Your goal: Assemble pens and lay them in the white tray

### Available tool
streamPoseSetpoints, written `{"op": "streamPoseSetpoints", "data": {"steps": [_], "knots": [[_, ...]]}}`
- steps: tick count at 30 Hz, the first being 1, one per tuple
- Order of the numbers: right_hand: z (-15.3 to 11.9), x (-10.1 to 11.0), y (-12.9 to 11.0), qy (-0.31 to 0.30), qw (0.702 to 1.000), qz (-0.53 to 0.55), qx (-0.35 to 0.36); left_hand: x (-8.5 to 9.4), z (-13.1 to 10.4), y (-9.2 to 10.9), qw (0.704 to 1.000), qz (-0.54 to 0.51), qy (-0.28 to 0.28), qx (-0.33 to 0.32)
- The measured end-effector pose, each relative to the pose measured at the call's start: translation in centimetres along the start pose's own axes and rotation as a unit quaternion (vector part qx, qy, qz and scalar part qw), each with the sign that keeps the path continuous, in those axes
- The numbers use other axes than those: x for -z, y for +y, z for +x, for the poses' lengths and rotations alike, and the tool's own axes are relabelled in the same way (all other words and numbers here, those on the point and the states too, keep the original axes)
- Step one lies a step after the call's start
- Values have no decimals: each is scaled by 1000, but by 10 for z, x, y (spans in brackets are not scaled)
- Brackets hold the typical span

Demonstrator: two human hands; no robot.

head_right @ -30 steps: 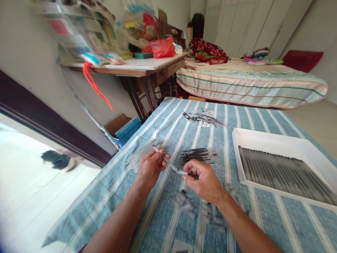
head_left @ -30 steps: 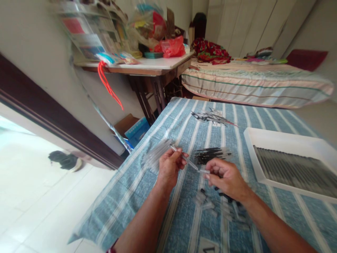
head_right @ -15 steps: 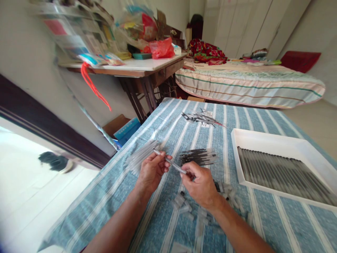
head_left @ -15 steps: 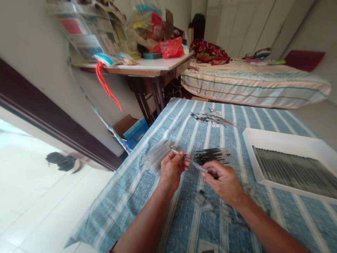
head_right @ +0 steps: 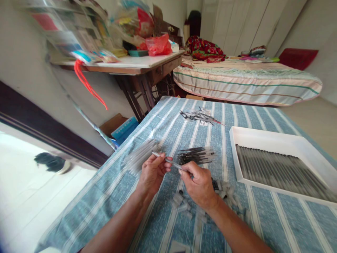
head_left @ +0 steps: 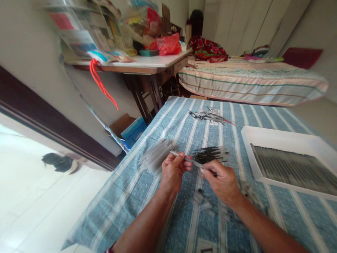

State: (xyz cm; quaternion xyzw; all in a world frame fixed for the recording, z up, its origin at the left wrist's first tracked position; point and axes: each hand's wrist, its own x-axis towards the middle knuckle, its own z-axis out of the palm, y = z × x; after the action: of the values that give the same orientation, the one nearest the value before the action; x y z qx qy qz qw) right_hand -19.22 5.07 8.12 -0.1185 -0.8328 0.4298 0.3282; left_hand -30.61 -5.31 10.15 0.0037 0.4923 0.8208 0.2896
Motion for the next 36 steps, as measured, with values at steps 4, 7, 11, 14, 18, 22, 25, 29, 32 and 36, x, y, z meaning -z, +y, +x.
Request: {"op": "streamPoseSetpoints", "data": {"steps": [4,7,11,14,18,22,25,29,32,36], "knots": [[7,0,-4,-28,999,8,-22,-1,1,2,1000,20,-1,-10],[18,6,-11,-57,996,-66,-9,-4,2,4,999,34,-7,-19],[29,17,-23,-109,966,-229,55,-9,-1,4,997,54,-53,-3],[29,20,-29,-140,941,-297,76,-13,-4,3,994,72,-77,13],[31,29,-31,-173,931,-317,56,-16,-9,-1,986,115,-119,30],[46,68,-18,-125,942,-309,-38,-12,-9,-6,951,272,-147,10],[55,115,6,-47,943,-287,-160,-6,-6,-4,877,437,-192,-63],[50,162,45,-4,907,-318,-276,-5,-7,5,707,615,-324,-128],[37,173,64,-6,895,-321,-308,-7,-10,8,617,682,-371,-129],[26,167,76,-9,887,-318,-335,-7,-11,6,566,723,-374,-129]]}}
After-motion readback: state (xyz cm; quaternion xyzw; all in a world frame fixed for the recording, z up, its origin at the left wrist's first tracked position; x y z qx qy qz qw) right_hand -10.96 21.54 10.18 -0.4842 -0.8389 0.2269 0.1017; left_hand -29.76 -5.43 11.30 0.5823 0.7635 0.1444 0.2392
